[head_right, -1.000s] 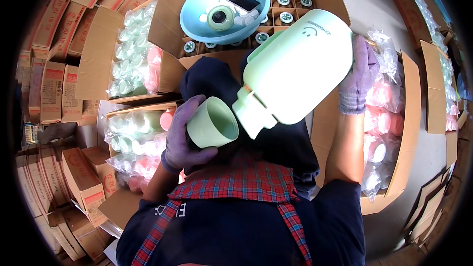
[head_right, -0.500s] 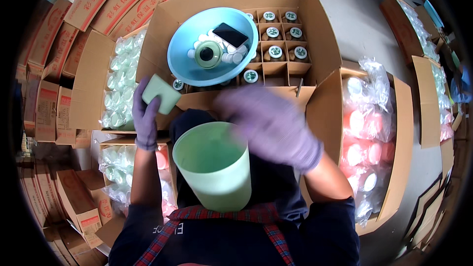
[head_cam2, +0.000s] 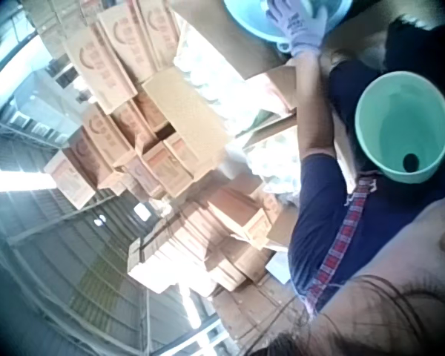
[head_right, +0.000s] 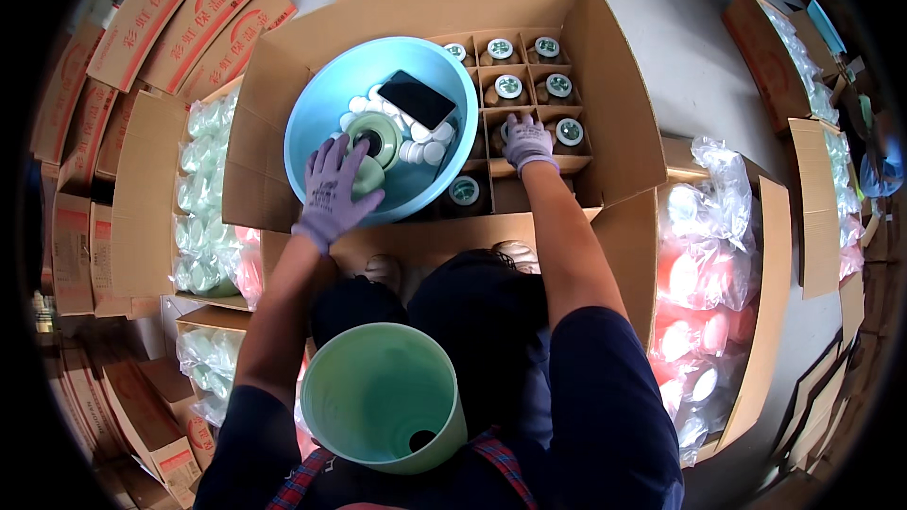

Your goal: The person assembles plastic pitchers by inserting a black filter into the lid and screwing it onto the pitcher body. They handle multiple pitchers in green and pink, removing them from plastic bags, assembling them, and placing them into cardboard boxes.

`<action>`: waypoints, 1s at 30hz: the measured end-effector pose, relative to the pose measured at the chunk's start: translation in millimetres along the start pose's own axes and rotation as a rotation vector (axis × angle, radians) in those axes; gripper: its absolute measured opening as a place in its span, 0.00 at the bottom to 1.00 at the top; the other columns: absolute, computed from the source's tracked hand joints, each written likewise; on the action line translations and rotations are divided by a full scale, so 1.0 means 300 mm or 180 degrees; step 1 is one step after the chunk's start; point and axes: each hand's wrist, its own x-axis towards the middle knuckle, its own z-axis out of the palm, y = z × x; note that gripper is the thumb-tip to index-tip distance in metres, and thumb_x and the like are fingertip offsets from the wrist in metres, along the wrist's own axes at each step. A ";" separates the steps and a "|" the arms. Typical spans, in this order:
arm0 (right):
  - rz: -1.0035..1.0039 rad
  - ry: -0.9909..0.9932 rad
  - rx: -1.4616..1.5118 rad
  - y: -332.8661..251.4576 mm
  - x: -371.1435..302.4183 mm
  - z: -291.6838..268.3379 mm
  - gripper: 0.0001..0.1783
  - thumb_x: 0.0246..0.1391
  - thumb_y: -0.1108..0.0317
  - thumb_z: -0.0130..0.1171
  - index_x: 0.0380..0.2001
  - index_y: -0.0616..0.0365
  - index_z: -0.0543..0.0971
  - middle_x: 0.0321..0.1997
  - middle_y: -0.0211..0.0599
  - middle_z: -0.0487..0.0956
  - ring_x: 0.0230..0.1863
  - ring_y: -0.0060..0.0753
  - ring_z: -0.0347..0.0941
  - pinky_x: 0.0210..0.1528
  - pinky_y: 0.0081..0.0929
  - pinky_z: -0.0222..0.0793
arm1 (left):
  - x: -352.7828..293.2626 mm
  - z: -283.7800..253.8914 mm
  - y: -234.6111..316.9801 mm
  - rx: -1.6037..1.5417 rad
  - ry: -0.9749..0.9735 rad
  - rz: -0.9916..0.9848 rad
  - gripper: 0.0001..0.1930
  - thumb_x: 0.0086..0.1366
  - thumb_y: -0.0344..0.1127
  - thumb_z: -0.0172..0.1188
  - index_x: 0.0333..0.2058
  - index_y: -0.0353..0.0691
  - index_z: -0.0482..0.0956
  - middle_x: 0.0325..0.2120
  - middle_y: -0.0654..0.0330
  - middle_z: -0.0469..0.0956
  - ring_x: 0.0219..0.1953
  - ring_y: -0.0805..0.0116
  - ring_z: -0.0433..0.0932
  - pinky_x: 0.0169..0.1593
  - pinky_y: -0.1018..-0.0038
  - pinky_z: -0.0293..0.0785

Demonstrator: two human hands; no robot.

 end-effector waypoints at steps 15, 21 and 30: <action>-0.3017 0.2461 0.1011 -0.245 -0.912 -0.942 0.44 0.36 0.60 0.73 0.61 0.59 0.73 0.40 0.45 0.77 0.45 0.52 0.73 0.52 0.42 0.70 | 0.012 -0.539 0.396 -0.2407 0.0904 0.0736 0.68 0.38 0.45 0.82 0.73 0.33 0.44 0.64 0.41 0.63 0.65 0.41 0.65 0.69 0.56 0.60; -0.2236 0.1070 0.4618 -0.124 -0.929 -0.671 0.63 0.49 0.39 0.68 0.75 0.58 0.44 0.74 0.38 0.58 0.72 0.36 0.58 0.68 0.36 0.62 | -0.022 -0.684 0.400 -0.4615 0.0941 0.0084 0.56 0.48 0.29 0.77 0.70 0.36 0.48 0.55 0.54 0.69 0.54 0.68 0.73 0.53 0.73 0.77; -0.1594 -0.0353 0.6345 -0.096 -0.922 -0.574 0.41 0.62 0.36 0.52 0.65 0.57 0.67 0.55 0.44 0.79 0.50 0.42 0.81 0.52 0.48 0.80 | -0.485 -0.676 0.164 -0.3284 -0.0329 0.0038 0.46 0.62 0.35 0.70 0.71 0.31 0.52 0.70 0.44 0.58 0.71 0.57 0.60 0.68 0.63 0.62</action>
